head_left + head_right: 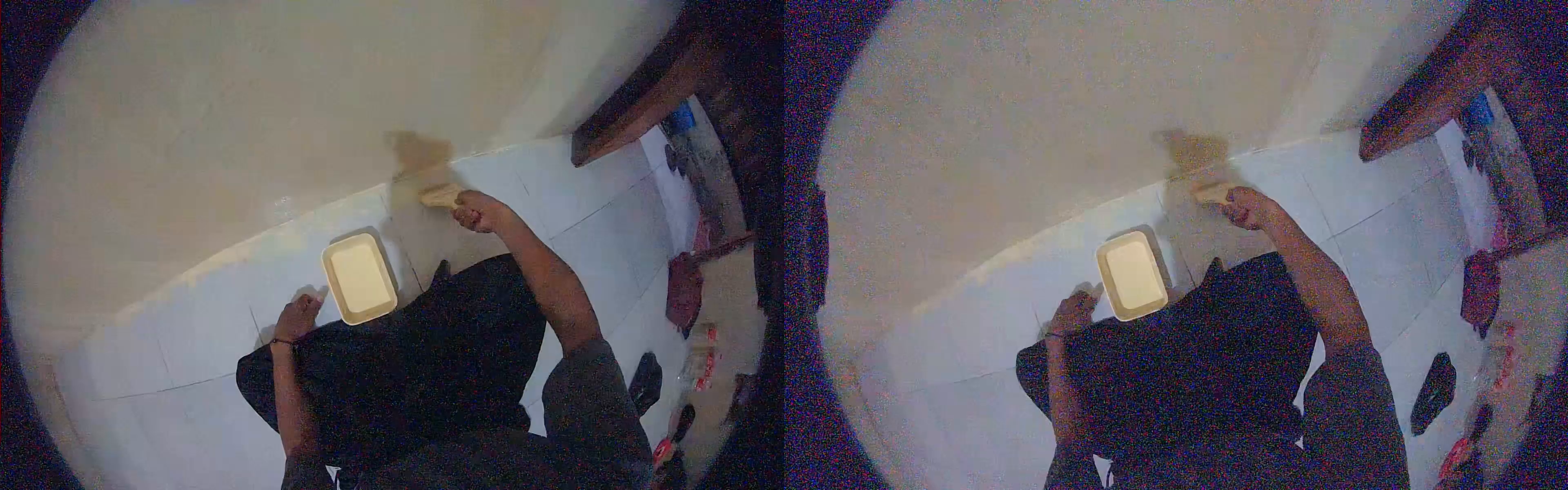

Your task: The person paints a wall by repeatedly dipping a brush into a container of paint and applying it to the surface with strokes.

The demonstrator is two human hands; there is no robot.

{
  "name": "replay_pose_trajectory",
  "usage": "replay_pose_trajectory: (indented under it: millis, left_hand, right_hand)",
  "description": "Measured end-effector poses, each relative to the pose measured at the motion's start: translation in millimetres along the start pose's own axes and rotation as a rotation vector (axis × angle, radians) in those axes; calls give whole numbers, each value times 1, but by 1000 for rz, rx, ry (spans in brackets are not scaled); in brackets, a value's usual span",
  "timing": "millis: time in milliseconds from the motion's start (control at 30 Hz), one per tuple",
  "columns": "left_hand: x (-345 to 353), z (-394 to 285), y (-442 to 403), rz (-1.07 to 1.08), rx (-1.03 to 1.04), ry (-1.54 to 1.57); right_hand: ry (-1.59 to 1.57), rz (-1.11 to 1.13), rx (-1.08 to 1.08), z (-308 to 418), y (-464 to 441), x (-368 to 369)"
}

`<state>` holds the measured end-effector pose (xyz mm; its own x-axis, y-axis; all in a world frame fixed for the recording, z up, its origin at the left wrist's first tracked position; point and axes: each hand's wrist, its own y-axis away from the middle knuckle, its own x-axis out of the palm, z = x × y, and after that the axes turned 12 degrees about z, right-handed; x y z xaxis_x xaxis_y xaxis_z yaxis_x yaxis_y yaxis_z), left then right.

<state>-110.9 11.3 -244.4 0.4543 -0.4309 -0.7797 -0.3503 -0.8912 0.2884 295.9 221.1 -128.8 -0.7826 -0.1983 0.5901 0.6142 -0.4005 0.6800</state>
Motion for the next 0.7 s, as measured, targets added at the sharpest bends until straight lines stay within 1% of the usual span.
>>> replay_pose_trajectory:
  millis: [33, 67, 100, 133, 167, 200, 233, 300, 333, 400, 433, 467, 500, 533, 567, 600, 633, 667, 700]
  left_hand:
    - [-12, -17, 1, 1, 0, 4]
    - [-25, -34, 4, 71, -129, 142]
    - [-35, -44, 4, 143, -258, 277]
    - [-24, -34, 1, 145, -257, 274]
    - [0, -15, -5, 55, -133, 65]
    - [18, 5, -15, -33, -5, -145]
    - [30, 22, -28, -25, -6, -154]
    - [43, 51, -44, 275, -454, 60]
    - [29, 37, -30, 282, -455, 48]
    - [-13, -13, 4, 67, 109, -193]
    - [-9, -10, 3, 66, 109, -195]
    - [-5, -6, 1, 48, 50, -71]
    - [-3, -2, 2, 30, -9, 52]
    - [-16, -20, 3, 27, -11, 47]
    - [-29, -41, 6, 92, -214, 161]
    - [-31, -48, 5, 156, -415, 285]
    - [-11, -22, -7, 152, -411, 279]
    - [31, 27, -31, 89, -373, 41]
    - [53, 53, -42, 23, -335, -198]
  right_hand:
    - [-2, -54, -89, -5, -7, -3]
    - [-7, -107, -179, -10, -13, -5]
    - [-12, -109, -178, -9, -23, -12]
    - [23, -58, -198, -5, -31, -16]
    - [57, -4, -217, -1, -37, -21]
    - [51, -1, -220, 4, -40, -23]
    - [58, 12, -224, 8, -43, -25]
    - [70, 45, -237, 11, -50, -27]
    - [74, 57, -244, 10, -51, -30]
    - [81, 65, -253, 15, -48, -27]
    - [34, 19, -257, 21, -41, -13]
    - [-15, -25, -260, 25, -32, 0]
    - [-16, -21, -260, 27, -25, 8]
    - [-22, -1, -237, 30, -19, 16]
    - [-28, 18, -216, 33, -8, 24]
    - [-22, 14, -216, 29, -4, 34]
    - [7, 28, -310, 25, 10, 46]
    - [42, 40, -403, 23, 26, 57]
    - [49, 41, -408, 22, 41, 68]
